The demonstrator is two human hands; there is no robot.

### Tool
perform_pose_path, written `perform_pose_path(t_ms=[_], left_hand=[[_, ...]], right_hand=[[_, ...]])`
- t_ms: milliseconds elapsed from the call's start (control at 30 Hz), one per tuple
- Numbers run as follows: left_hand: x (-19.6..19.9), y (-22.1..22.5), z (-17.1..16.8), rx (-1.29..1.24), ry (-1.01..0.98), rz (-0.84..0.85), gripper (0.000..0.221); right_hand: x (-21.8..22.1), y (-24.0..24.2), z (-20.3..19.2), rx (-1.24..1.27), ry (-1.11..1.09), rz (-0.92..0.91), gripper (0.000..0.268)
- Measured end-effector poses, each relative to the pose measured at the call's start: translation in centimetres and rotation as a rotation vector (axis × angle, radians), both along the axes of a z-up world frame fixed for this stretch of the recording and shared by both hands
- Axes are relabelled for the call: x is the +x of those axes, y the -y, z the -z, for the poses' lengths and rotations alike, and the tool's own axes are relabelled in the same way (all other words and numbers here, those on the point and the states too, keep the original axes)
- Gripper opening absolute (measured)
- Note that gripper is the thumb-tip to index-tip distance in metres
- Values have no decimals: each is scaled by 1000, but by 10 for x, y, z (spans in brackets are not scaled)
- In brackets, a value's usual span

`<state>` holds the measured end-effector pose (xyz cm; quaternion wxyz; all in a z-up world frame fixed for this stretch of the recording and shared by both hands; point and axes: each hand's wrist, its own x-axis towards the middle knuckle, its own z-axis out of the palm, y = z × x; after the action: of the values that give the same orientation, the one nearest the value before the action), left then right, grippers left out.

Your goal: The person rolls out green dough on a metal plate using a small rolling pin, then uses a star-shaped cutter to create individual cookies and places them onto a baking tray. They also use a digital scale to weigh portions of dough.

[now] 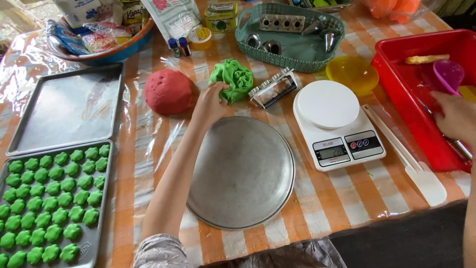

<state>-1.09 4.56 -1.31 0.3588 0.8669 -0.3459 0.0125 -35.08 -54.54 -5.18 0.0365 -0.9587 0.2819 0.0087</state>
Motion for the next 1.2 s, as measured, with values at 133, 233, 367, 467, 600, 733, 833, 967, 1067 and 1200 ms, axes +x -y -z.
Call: perform_pose_path(t_ms=[133,233,367,467,600,733,833,967,1067,1200], left_hand=[[-7,1,-12,184,91,-106,53],[2,17,7,182,219,-175,56],[13,17,23,173,279,-195,48],[19,1,23,158,265,-133,37],[18,-18,7,26,45,-7,24],[-11,-25,-33,29,-148,-52,46],[-20,-10,-26,24,66,-157,56],[-17,26,0,181,236,-197,79],[5,38,30,307,506,-271,78],[18,35,33,272,477,-189,43]], right_hand=[[-30,-114,-62,231,537,-249,13],[-38,-216,-93,-239,-328,19,59],[-63,-207,-42,-298,-386,49,60],[-71,-203,-15,-531,-254,2,26],[-71,-202,-2,-917,-244,-46,23],[-88,-180,12,-299,-71,96,21],[-99,-178,-16,92,469,-197,45],[-4,-307,-160,851,703,-338,33],[86,-366,-213,745,802,-633,19],[209,-417,-200,1162,991,-716,33]])
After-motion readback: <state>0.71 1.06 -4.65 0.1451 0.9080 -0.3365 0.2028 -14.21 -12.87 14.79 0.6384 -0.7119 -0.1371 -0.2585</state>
